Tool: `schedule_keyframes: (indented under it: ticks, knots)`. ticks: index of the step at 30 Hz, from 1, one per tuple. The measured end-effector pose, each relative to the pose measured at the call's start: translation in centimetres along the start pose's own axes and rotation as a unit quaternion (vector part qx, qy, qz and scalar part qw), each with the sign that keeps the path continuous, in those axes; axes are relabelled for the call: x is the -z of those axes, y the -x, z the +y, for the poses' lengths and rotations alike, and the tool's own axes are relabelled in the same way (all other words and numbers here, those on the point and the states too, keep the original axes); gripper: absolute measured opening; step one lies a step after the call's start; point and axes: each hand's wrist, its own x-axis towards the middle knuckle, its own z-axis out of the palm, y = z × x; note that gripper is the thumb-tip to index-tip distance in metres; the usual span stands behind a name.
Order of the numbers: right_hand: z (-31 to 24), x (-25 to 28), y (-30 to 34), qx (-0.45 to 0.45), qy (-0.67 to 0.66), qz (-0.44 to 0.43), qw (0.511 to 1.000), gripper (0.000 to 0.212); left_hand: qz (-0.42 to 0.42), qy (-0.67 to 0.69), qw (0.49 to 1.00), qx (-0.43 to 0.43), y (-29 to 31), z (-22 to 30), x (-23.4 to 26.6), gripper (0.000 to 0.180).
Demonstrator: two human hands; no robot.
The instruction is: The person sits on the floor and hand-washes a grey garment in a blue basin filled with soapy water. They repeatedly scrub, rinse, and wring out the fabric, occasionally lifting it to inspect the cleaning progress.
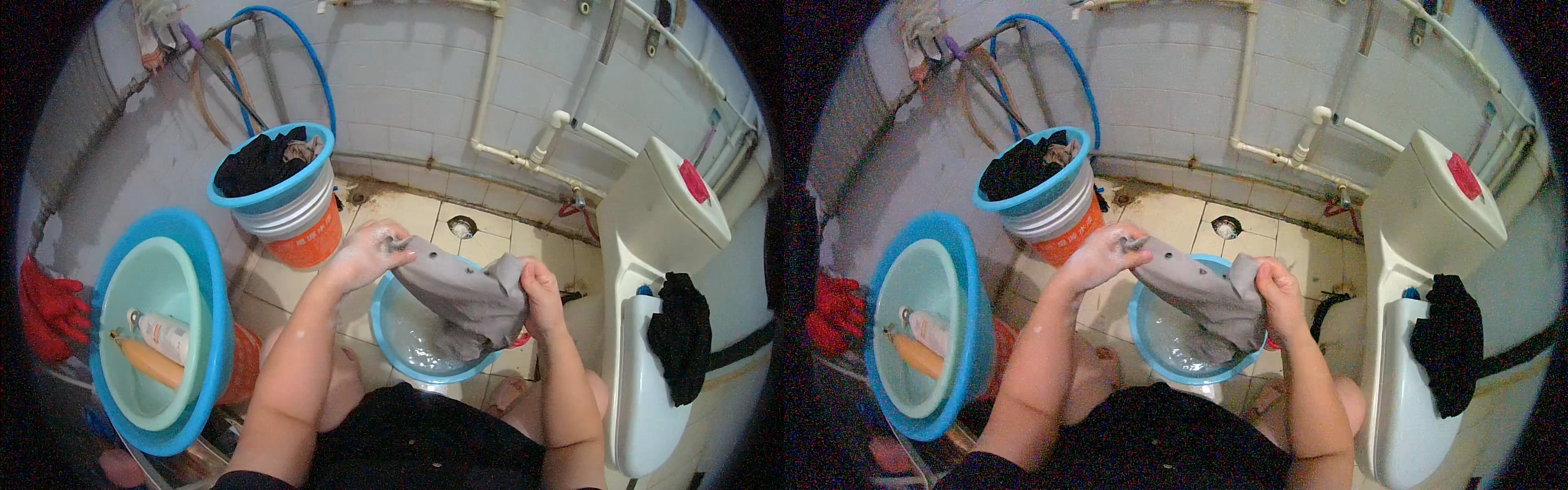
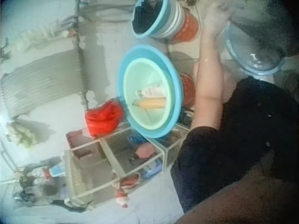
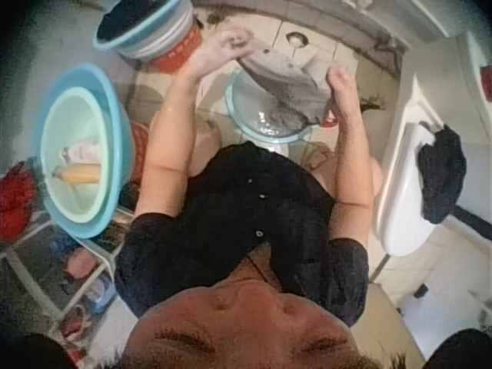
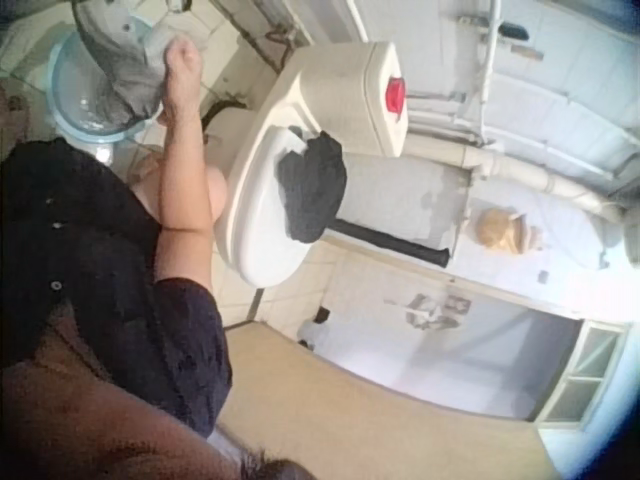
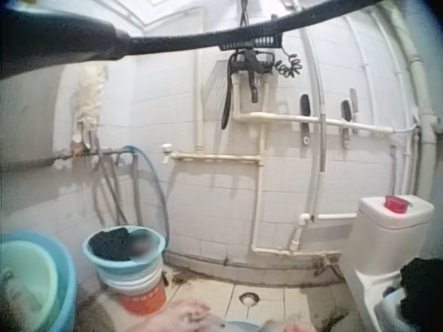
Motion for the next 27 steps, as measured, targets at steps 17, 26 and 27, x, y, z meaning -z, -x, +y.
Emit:
schedule_keyframes:
  ticks: [17, 26, 27]
  knots:
    - [-3.8, 1.0, 0.9, -0.035, -0.125, -0.063, 0.99, 0.027, -0.312, 0.028, 0.945, -0.09, -0.7, 0.4, -7.3, 0.05]
    - [-1.1, 2.0, 0.1, -0.078, 0.34, -0.185, 0.919, 0.037, -0.116, 0.55, 0.826, 0.054, 1.0, 1.7, -4.7, 0.039]
    - [-0.4, 1.2, 0.0, -0.137, 0.365, -0.181, 0.903, 0.037, -0.114, 0.585, 0.8, 0.07, 0.9, 1.2, -4.6, 0.037]
